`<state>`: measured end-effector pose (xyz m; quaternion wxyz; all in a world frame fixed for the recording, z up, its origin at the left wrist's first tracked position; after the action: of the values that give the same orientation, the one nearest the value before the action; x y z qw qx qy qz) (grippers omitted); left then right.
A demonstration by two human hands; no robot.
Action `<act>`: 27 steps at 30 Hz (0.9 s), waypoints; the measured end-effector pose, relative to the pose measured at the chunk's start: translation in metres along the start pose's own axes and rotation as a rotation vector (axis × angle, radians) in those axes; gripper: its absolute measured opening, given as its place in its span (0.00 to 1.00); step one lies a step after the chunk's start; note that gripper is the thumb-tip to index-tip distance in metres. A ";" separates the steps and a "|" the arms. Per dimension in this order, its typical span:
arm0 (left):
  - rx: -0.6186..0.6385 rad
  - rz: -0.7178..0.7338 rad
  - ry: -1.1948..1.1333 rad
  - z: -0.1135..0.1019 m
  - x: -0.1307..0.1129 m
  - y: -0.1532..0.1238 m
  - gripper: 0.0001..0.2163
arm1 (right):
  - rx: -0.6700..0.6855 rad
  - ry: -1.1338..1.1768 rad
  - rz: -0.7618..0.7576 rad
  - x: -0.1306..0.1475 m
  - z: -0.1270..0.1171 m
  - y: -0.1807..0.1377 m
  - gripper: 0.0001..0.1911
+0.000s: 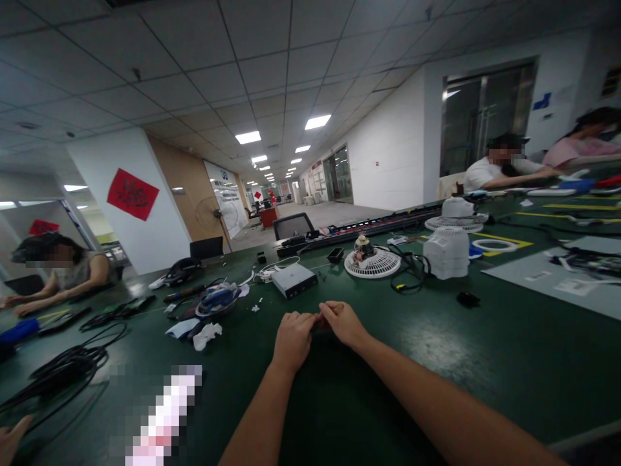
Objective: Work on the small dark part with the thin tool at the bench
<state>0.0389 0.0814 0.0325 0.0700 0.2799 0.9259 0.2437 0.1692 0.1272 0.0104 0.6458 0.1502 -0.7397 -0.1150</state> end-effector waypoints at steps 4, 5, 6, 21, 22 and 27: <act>-0.024 -0.008 0.038 -0.003 0.000 0.000 0.21 | -0.127 -0.067 0.028 -0.001 -0.015 0.003 0.20; -0.027 -0.010 0.038 -0.003 0.001 0.000 0.21 | -0.148 -0.069 0.050 -0.002 -0.019 0.004 0.21; -0.031 -0.014 0.036 -0.003 0.001 0.000 0.21 | -0.157 -0.062 0.071 -0.004 -0.022 0.005 0.20; -0.016 -0.372 -0.009 0.008 0.027 -0.009 0.16 | 0.221 -0.348 -0.247 0.003 0.000 -0.007 0.09; -0.011 -0.380 -0.016 0.009 0.028 -0.009 0.16 | 0.206 -0.340 -0.259 0.004 0.000 -0.007 0.09; -0.007 -0.296 -0.129 0.009 0.023 -0.007 0.14 | 0.148 -0.220 -0.286 0.011 -0.004 -0.006 0.09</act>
<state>0.0190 0.0927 0.0218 0.1653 0.1553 0.9498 0.2155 0.1725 0.1176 0.0191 0.5255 0.2874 -0.7832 -0.1668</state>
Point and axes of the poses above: each hand's wrist, its own y-axis towards the middle knuckle, its own z-axis out of the palm, x = y × z, the point moved 5 cm from there along y, towards the middle knuckle, and after that the axes turned 2 degrees about -x, right-handed, at the moved point
